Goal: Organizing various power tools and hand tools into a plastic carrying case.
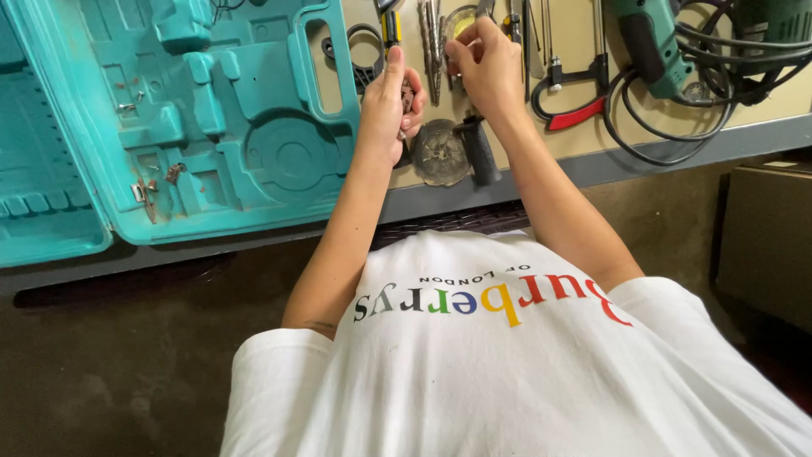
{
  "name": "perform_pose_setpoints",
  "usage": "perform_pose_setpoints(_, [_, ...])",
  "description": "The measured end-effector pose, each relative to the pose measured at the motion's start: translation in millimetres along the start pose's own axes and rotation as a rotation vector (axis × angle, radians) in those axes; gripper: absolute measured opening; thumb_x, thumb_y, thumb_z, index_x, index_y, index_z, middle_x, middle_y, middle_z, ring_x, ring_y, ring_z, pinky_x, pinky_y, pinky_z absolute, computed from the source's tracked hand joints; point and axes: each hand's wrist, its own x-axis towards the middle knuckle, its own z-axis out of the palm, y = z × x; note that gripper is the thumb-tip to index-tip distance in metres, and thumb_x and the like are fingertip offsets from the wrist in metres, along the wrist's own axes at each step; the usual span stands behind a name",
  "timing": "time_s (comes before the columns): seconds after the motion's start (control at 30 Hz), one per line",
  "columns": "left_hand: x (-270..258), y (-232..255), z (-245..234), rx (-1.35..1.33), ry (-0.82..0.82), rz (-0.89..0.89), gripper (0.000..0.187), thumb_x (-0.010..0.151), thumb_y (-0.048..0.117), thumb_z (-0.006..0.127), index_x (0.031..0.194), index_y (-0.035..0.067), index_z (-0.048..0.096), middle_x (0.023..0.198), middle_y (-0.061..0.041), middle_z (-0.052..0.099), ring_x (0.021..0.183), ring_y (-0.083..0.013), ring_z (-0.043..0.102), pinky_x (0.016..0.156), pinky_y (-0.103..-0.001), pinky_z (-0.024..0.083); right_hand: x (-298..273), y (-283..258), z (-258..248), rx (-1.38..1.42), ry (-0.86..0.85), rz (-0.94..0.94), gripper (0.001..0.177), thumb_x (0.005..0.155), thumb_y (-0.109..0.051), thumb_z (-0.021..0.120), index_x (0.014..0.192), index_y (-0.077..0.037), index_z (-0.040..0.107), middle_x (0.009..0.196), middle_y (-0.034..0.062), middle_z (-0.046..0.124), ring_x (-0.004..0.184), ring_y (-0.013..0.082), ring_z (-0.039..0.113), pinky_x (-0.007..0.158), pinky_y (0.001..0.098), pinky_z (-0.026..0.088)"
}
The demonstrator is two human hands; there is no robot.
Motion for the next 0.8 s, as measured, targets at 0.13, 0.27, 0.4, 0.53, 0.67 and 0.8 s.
perform_pose_setpoints(0.13, [3,6,0,0.009,-0.017,0.011,0.055,0.101,0.059,0.052,0.083,0.007,0.055,0.062,-0.002,0.053,0.043,-0.0062,0.037,0.037,-0.024,0.025,-2,-14,-7,-0.302,0.100,-0.300,0.022,0.095,-0.019,0.084,0.094,-0.002,0.071,0.079,0.0099,0.073,0.064,0.0147,0.068,0.059,0.0301,0.053])
perform_pose_setpoints(0.27, [-1,12,-6,0.032,-0.003,0.030,0.055,0.101,0.059,0.053,0.081,0.007,0.055,0.060,-0.002,0.052,0.041,-0.0069,0.037,0.036,-0.024,0.025,0,-26,-11,-0.325,0.131,-0.411,0.019,0.098,-0.019,0.082,0.097,-0.002,0.072,0.084,0.0105,0.072,0.070,0.0153,0.067,0.065,0.0297,0.053])
perform_pose_setpoints(0.4, [-18,18,-20,0.012,0.038,0.008,0.056,0.100,0.059,0.056,0.079,0.007,0.054,0.056,-0.003,0.050,0.039,-0.0080,0.036,0.034,-0.025,0.024,-8,-43,6,0.085,-0.040,-0.294,0.019,0.110,-0.019,0.070,0.104,-0.001,0.071,0.084,0.0019,0.067,0.075,0.0075,0.059,0.068,0.0245,0.049])
perform_pose_setpoints(0.53, [-40,36,-42,-0.037,0.072,0.019,0.056,0.098,0.060,0.057,0.079,0.008,0.054,0.055,-0.003,0.049,0.039,-0.0089,0.039,0.033,-0.026,0.024,-28,-79,39,0.335,-0.242,-0.234,0.021,0.112,-0.020,0.065,0.107,0.000,0.071,0.087,-0.0038,0.066,0.078,0.0033,0.058,0.068,0.0210,0.046])
perform_pose_setpoints(0.67, [-64,57,-72,-0.010,0.105,0.041,0.058,0.098,0.062,0.056,0.078,0.008,0.053,0.054,-0.002,0.049,0.038,-0.0089,0.039,0.033,-0.026,0.023,-51,-111,77,0.338,-0.327,-0.169,0.019,0.111,-0.019,0.064,0.107,-0.001,0.070,0.086,-0.0033,0.066,0.075,0.0033,0.056,0.065,0.0202,0.045])
perform_pose_setpoints(0.8, [-90,86,-123,-0.014,0.134,0.062,0.058,0.098,0.063,0.054,0.078,0.008,0.053,0.054,-0.002,0.048,0.038,-0.0086,0.038,0.032,-0.026,0.022,-65,-139,129,0.337,-0.402,-0.075,0.017,0.109,-0.017,0.062,0.106,-0.002,0.069,0.082,-0.0009,0.066,0.069,0.0053,0.059,0.060,0.0213,0.048])
